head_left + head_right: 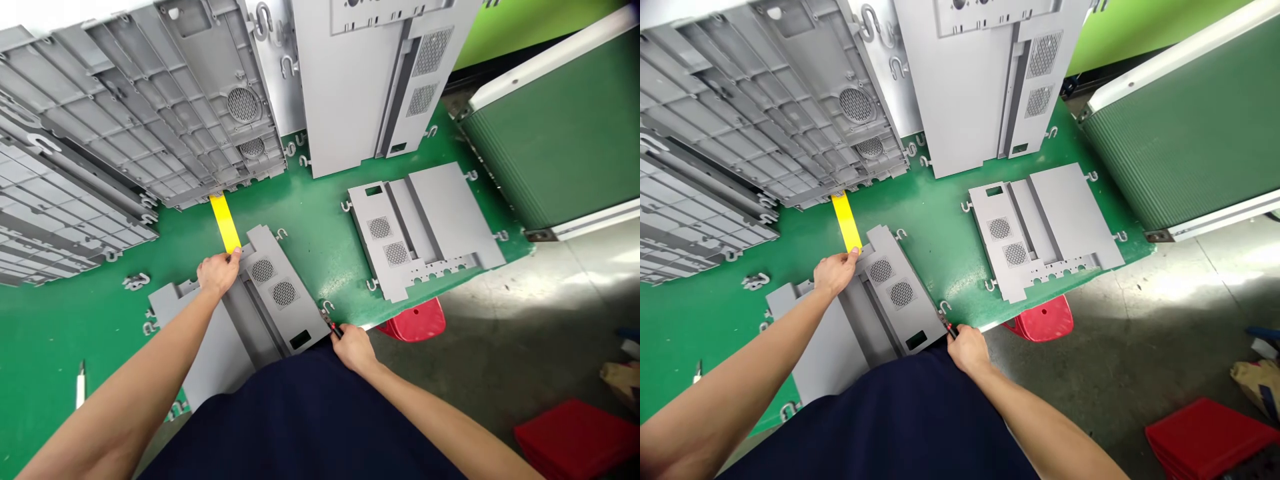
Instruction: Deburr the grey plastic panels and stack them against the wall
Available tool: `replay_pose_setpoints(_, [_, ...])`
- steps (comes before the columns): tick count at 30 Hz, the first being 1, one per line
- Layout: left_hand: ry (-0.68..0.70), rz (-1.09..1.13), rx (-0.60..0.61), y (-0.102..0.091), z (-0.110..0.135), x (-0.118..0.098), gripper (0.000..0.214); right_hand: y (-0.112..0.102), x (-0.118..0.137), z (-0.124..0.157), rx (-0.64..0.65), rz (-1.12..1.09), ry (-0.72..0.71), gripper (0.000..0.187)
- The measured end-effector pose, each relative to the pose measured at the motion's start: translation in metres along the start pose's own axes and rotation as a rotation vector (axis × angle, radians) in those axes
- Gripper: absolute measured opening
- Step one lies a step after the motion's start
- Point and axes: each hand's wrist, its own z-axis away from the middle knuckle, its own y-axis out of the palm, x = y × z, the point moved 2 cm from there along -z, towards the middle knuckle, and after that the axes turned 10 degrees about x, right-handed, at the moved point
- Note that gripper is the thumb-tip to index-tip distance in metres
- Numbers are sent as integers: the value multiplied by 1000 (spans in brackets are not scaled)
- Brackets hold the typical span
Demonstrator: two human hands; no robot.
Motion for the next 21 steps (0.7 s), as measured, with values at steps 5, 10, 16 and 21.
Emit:
replay_pose_setpoints(5, [-3,-2,-10,1,-1,2,77,-1,-3,-6,-9,26,-37,27])
replay_pose_setpoints(10, [-8,-22,-13,2,-1,3,77,2,-6,-12,6,-2,-93,24])
replay_pose_setpoints(16, [-13,-30,-7,1,-2,3,80,2,-9,-16,41,-44,-154,21])
replay_pose_setpoints(21, [-13,-19,-3,0,-2,4,79,-4,-6,-11,41,-18,-134,24])
